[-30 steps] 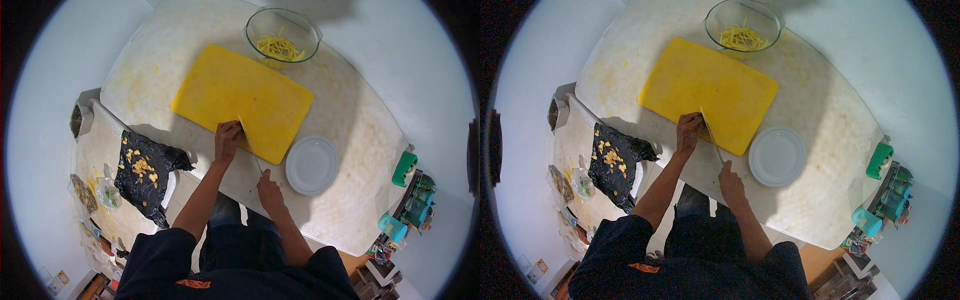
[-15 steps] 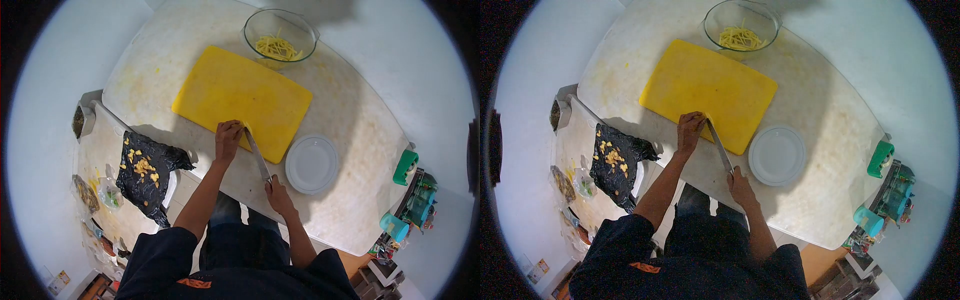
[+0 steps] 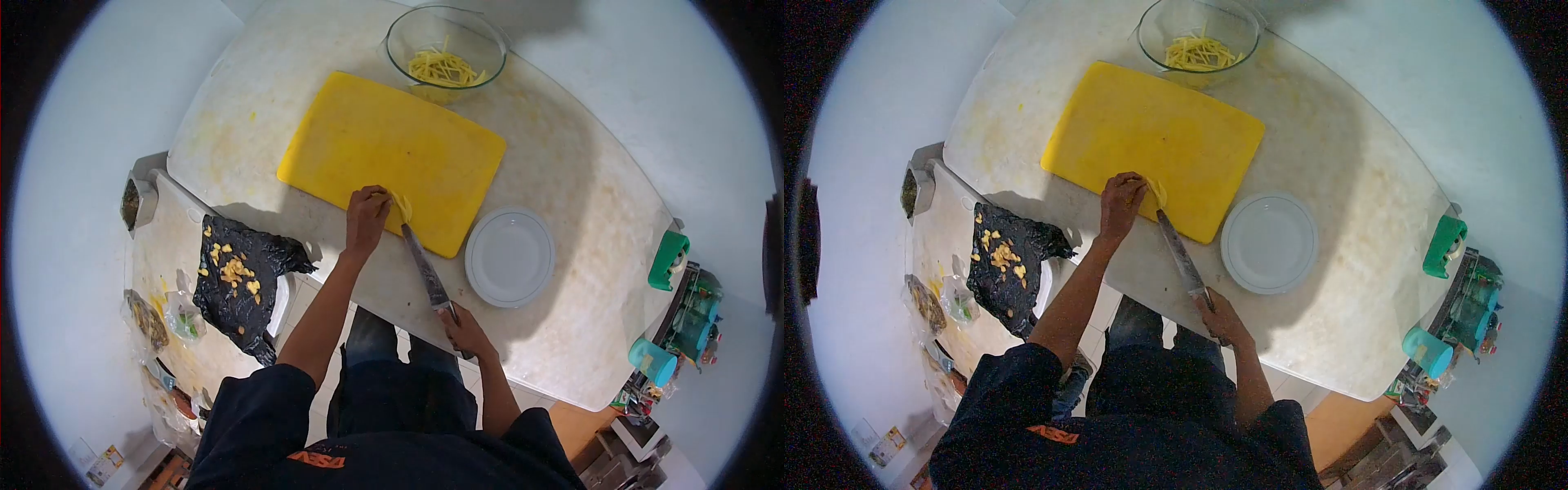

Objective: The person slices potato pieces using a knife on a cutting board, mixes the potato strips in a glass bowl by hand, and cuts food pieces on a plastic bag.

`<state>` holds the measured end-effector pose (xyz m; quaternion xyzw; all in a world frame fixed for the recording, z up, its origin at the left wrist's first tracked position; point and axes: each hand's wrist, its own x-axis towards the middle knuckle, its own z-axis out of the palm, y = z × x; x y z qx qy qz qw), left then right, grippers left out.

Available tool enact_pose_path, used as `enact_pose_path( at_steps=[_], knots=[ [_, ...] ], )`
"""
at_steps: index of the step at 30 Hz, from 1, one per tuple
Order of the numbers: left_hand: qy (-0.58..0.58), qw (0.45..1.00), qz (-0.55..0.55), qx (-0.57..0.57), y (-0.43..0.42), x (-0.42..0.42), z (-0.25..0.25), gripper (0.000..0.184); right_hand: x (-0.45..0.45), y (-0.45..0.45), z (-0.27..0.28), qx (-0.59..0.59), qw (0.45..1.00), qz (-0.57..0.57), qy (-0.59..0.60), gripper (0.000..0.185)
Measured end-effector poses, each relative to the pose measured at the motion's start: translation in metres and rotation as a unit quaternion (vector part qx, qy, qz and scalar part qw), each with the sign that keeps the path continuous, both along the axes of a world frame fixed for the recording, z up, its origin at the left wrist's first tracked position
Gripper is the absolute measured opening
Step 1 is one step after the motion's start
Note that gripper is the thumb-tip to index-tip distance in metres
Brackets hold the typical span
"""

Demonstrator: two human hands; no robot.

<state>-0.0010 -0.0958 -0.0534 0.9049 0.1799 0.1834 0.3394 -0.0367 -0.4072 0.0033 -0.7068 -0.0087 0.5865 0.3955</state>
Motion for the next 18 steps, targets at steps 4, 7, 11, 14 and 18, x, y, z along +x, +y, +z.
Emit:
enact_pose_path(
  at_steps=[4,7,11,14,18],
  knots=[
    [0.006,0.997,-0.011,-0.078,0.003,0.002,-0.004,0.024,-0.006,-0.004,-0.010,0.014,0.994,-0.033,-0.105,0.035],
    [0.044,0.996,-0.078,-0.022,0.001,0.004,0.025,0.027,-0.013,-0.007,-0.026,0.020,0.975,-0.084,-0.203,0.031],
    [0.104,0.986,-0.128,0.016,0.000,0.007,0.030,0.030,-0.011,-0.005,-0.026,-0.023,0.970,-0.126,-0.208,0.035],
    [0.122,0.984,-0.122,0.036,-0.003,0.008,0.029,0.028,-0.008,-0.002,-0.024,-0.050,0.970,-0.116,-0.210,0.036],
    [0.124,0.985,-0.088,0.085,-0.017,0.014,0.036,0.024,-0.011,0.001,-0.033,-0.009,0.951,-0.086,-0.297,0.033]
  ],
)
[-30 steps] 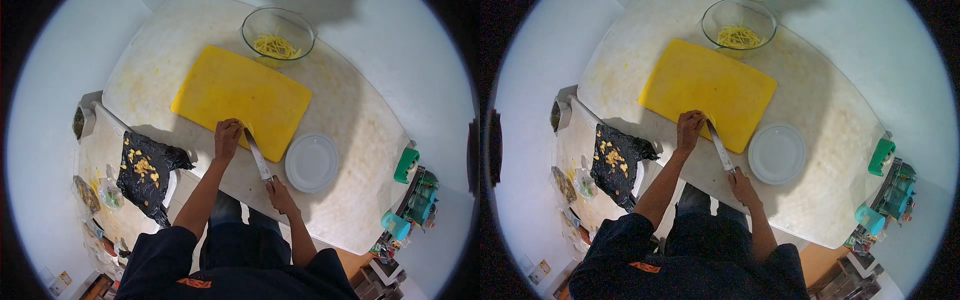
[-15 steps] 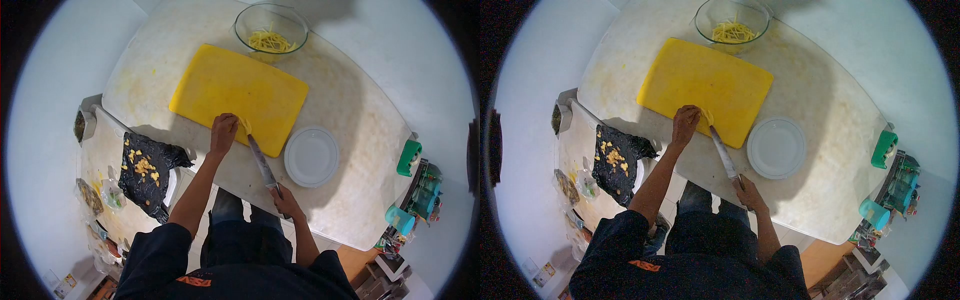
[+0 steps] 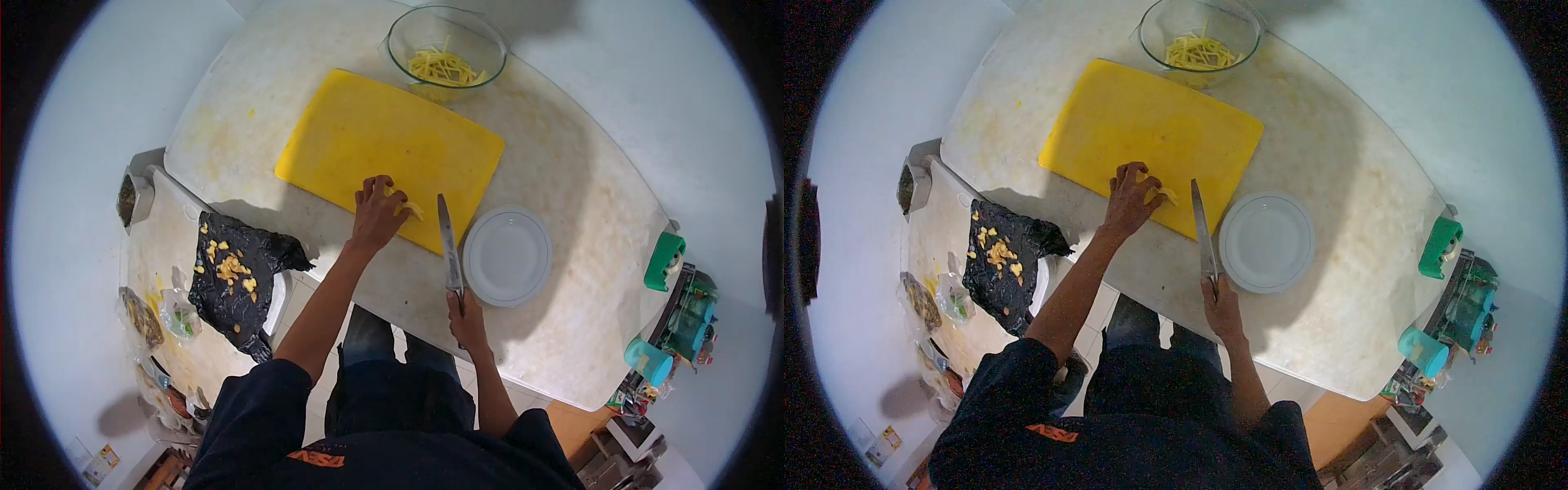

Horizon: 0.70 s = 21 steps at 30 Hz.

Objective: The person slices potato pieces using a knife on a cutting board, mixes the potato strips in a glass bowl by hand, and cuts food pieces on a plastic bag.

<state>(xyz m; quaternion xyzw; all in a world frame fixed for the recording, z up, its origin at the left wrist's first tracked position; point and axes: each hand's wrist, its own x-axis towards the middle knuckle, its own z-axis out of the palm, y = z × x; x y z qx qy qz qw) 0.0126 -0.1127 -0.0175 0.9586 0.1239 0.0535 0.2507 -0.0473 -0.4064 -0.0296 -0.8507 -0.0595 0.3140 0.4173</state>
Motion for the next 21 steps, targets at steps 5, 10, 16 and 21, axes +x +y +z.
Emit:
enact_pose_path(
  at_steps=[5,10,16,21],
  knots=[
    [0.007,0.999,0.029,-0.015,-0.018,-0.007,-0.005,0.025,0.000,0.011,0.014,0.001,1.000,-0.009,0.006,0.033],
    [-0.047,0.997,0.055,0.002,-0.032,-0.015,-0.001,0.023,0.001,0.011,0.014,-0.007,0.999,-0.018,0.032,0.033],
    [-0.086,0.996,0.028,-0.003,-0.038,-0.006,-0.013,0.018,0.004,0.012,0.025,-0.005,0.998,-0.030,0.051,0.033],
    [-0.048,0.997,0.000,0.065,-0.048,0.000,-0.012,0.016,0.006,0.009,0.024,-0.018,0.998,-0.026,0.053,0.033]
  ],
)
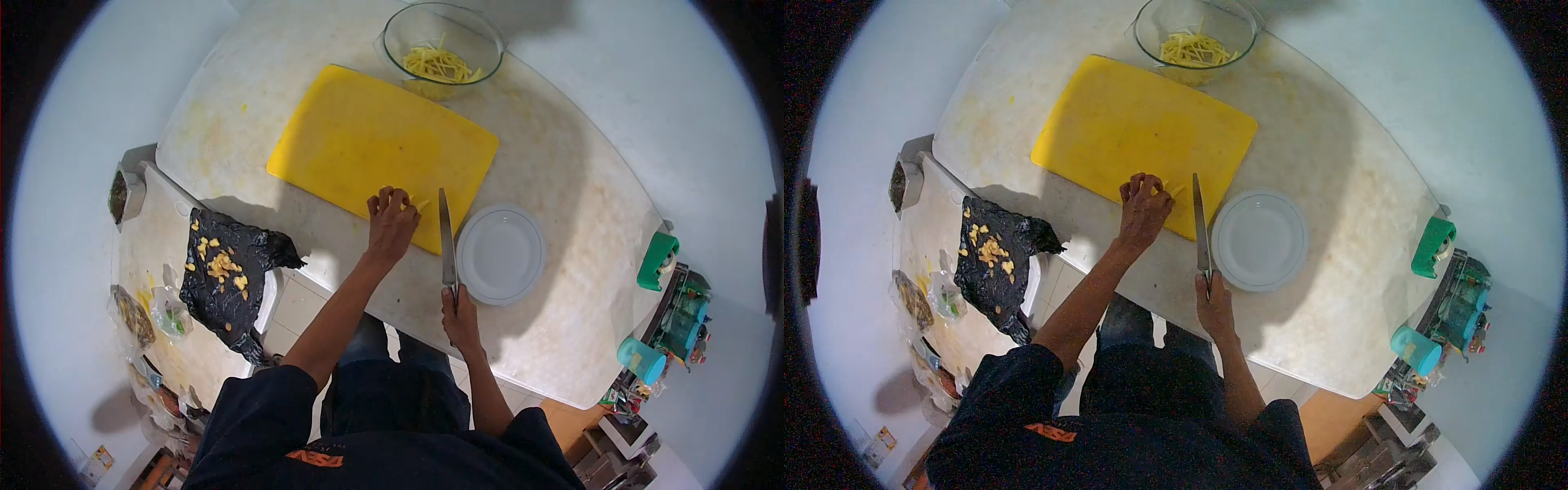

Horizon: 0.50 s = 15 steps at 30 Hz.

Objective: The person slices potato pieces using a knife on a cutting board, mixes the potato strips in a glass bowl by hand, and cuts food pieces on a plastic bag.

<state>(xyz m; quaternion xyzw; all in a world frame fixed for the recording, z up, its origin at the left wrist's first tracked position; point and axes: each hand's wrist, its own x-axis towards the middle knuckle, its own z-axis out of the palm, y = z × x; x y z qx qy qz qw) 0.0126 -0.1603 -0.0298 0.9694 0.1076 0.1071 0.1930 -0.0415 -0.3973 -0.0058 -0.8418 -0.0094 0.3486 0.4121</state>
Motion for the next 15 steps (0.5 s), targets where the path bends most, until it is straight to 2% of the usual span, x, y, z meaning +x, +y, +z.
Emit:
enact_pose_path(
  at_steps=[3,6,9,12,15],
  knots=[
    [0.000,0.998,0.002,-0.066,-0.009,-0.005,0.008,0.017,0.000,-0.002,-0.001,-0.014,1.000,-0.007,0.015,0.033],
    [-0.024,0.987,0.043,-0.152,-0.016,-0.010,0.010,0.012,0.000,-0.001,0.006,-0.027,0.999,0.022,-0.024,0.032],
    [-0.051,0.987,0.108,-0.108,-0.012,-0.007,0.006,0.012,0.001,0.005,0.020,-0.004,0.997,0.033,-0.065,0.029],
    [-0.035,0.991,0.097,-0.085,-0.004,-0.004,0.006,0.013,-0.003,0.013,0.016,-0.032,0.996,0.046,-0.075,0.028],
    [-0.030,0.989,0.084,-0.116,-0.004,-0.001,0.004,0.014,-0.004,0.028,0.024,-0.038,0.997,0.049,-0.048,0.028]
  ],
)
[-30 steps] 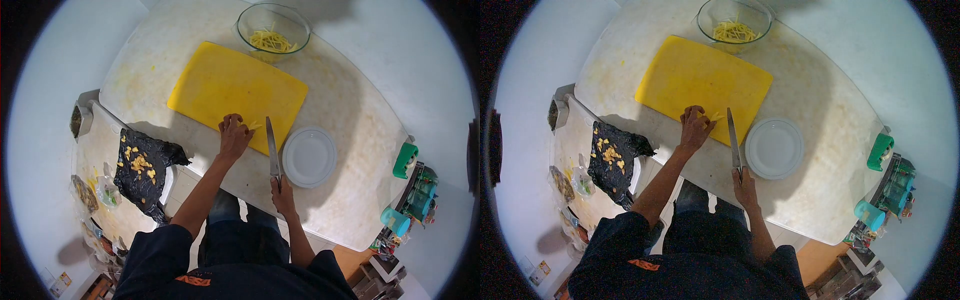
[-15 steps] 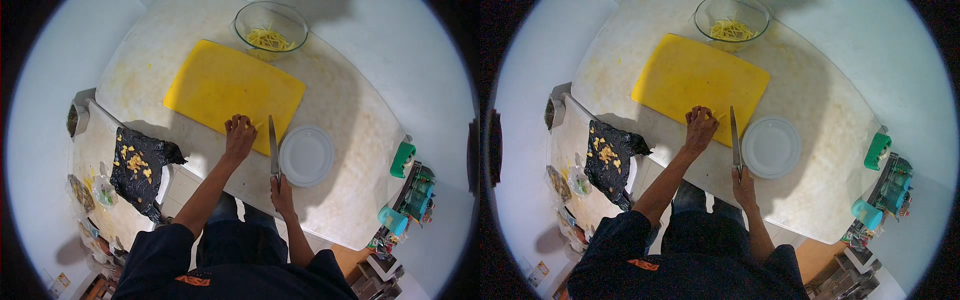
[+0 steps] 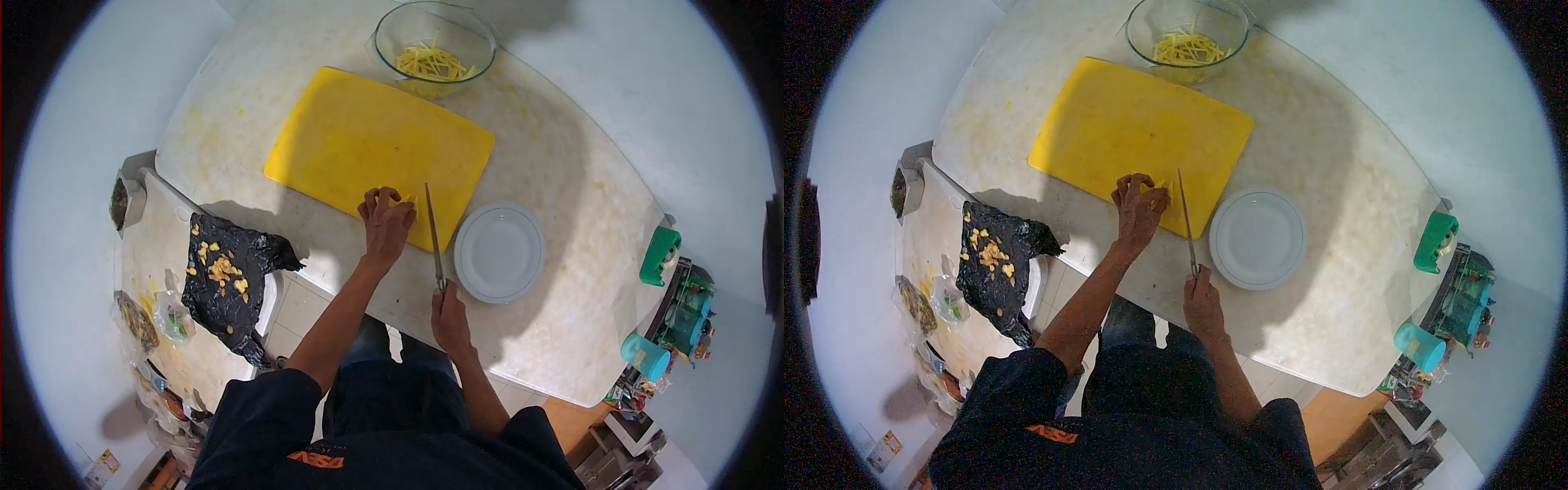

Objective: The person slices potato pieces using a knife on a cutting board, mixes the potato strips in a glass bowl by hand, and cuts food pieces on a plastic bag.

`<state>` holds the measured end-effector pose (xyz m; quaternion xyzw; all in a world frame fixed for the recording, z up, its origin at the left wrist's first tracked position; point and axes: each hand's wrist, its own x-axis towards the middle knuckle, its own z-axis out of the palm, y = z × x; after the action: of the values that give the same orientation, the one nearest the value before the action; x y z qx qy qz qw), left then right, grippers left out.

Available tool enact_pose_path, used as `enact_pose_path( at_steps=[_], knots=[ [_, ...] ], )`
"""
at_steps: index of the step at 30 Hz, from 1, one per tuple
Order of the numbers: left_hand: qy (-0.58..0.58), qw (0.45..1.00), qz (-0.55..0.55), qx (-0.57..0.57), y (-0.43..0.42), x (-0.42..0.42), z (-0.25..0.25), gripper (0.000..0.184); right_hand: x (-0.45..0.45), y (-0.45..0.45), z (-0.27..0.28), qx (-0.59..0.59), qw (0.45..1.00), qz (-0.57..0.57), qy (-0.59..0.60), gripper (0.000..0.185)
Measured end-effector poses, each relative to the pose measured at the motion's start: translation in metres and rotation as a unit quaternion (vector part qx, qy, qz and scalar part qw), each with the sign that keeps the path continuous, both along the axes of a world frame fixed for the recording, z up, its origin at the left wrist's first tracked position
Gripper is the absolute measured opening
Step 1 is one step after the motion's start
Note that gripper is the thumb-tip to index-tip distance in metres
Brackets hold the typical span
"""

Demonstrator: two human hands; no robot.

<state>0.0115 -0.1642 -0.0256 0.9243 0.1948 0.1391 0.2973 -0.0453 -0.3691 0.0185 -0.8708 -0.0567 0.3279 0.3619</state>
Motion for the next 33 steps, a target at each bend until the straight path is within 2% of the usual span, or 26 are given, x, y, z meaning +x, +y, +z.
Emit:
enact_pose_path(
  at_steps=[3,6,12,18,24,27,30,33],
  knots=[
    [0.004,1.000,0.012,-0.005,-0.004,-0.001,-0.004,0.016,-0.007,0.004,-0.007,0.034,0.998,0.032,-0.044,0.029],
    [0.007,0.999,0.025,0.027,-0.009,-0.001,-0.005,0.017,-0.008,0.006,-0.010,0.023,0.998,0.036,-0.041,0.028],
    [-0.001,1.000,0.030,0.002,-0.007,0.000,-0.002,0.025,-0.008,0.002,-0.017,0.002,0.992,0.073,-0.100,0.033],
    [0.019,1.000,0.017,0.013,-0.002,-0.002,-0.011,0.027,-0.010,0.018,-0.010,-0.053,0.997,0.062,-0.005,0.038],
    [-0.020,1.000,0.014,0.002,0.000,-0.002,-0.007,0.022,-0.017,0.023,-0.024,-0.076,0.992,0.085,-0.050,0.039],
    [0.003,1.000,0.015,0.015,-0.001,0.000,-0.006,0.022,-0.012,0.023,-0.022,-0.123,0.986,0.104,-0.044,0.037],
    [0.020,1.000,0.004,-0.023,0.001,-0.001,-0.003,0.023,-0.009,0.029,-0.017,-0.135,0.987,0.080,0.020,0.034],
    [0.025,0.999,0.000,-0.025,0.005,0.004,-0.001,0.018,-0.010,0.032,-0.014,-0.131,0.988,0.080,0.027,0.037]
  ],
)
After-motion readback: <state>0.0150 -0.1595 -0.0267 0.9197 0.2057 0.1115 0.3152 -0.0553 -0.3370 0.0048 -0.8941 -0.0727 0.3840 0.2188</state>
